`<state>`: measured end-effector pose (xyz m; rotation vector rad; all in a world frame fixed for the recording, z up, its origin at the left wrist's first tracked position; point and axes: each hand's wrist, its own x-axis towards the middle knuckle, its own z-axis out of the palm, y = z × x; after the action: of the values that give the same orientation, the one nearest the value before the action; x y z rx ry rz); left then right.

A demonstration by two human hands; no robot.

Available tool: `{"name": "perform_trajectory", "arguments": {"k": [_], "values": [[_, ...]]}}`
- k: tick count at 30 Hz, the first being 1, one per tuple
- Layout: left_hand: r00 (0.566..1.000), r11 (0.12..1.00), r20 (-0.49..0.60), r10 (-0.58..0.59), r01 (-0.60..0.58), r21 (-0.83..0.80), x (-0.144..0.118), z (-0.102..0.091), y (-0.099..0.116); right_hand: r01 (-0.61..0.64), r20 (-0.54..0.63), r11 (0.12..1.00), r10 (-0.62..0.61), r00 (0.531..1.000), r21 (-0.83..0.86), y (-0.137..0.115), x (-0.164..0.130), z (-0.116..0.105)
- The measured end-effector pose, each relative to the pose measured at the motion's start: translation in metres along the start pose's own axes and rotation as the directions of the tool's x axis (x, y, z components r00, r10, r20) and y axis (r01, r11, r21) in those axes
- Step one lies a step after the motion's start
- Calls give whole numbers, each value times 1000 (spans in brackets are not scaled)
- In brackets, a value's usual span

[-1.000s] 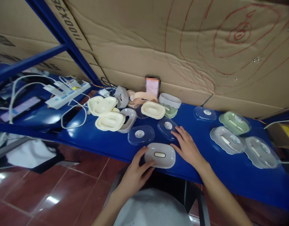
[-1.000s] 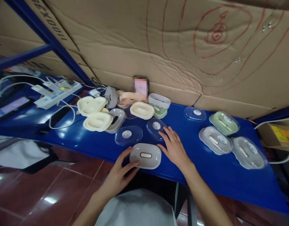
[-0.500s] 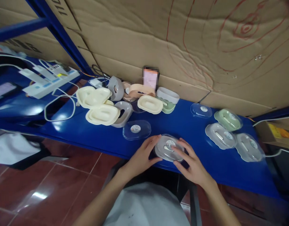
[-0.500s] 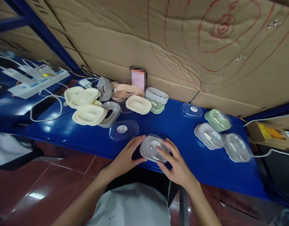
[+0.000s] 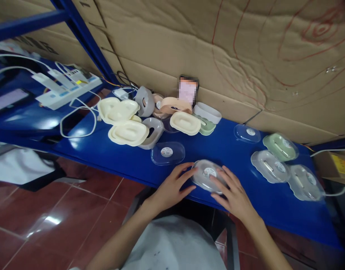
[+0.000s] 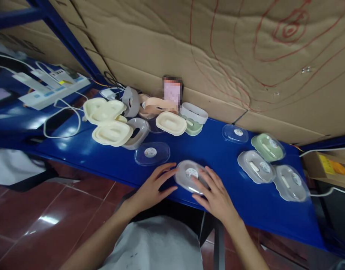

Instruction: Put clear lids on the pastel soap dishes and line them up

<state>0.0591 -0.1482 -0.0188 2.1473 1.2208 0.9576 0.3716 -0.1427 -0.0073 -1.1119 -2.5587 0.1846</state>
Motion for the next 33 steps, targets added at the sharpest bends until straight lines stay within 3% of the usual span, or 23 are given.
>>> {"name": "perform_trajectory", "arguments": {"k": [3, 6, 9, 13, 17, 20, 23, 27, 33], "values": [[975, 982, -221, 37, 5, 187, -4, -18, -5, -137, -84, 989, 132, 988, -58, 28, -1, -15], [937, 936, -348, -28, 146, 319, -7, -36, -18, -239, -209, 965, 213, 954, -110, 49, 14, -31], [946, 898, -316, -75, 202, 391, -12, -41, -32, -202, -233, 975, 177, 956, -88, 50, 53, -33], [968, 920, -242, -66, 153, 361, -20, -30, -36, -123, -175, 988, 107, 979, -88, 48, 129, -15], [978, 930, -208, -19, 94, 355, -23, -23, -33, -195, -202, 978, 177, 963, -74, 73, 191, 3], [975, 928, -221, 4, 78, 364, -22, -22, -33, -248, -236, 967, 228, 945, -57, 89, 209, 5], [973, 925, -230, 17, 72, 373, -22, -24, -34, -282, -299, 959, 258, 919, -38, 82, 196, 1], [973, 927, -231, 4, 84, 367, -22, -25, -34, -261, -385, 965, 233, 893, -21, 44, 137, -3], [948, 931, -315, -50, 159, 330, -19, -22, -36, -175, -278, 983, 154, 948, -53, -6, 28, 14]]}}
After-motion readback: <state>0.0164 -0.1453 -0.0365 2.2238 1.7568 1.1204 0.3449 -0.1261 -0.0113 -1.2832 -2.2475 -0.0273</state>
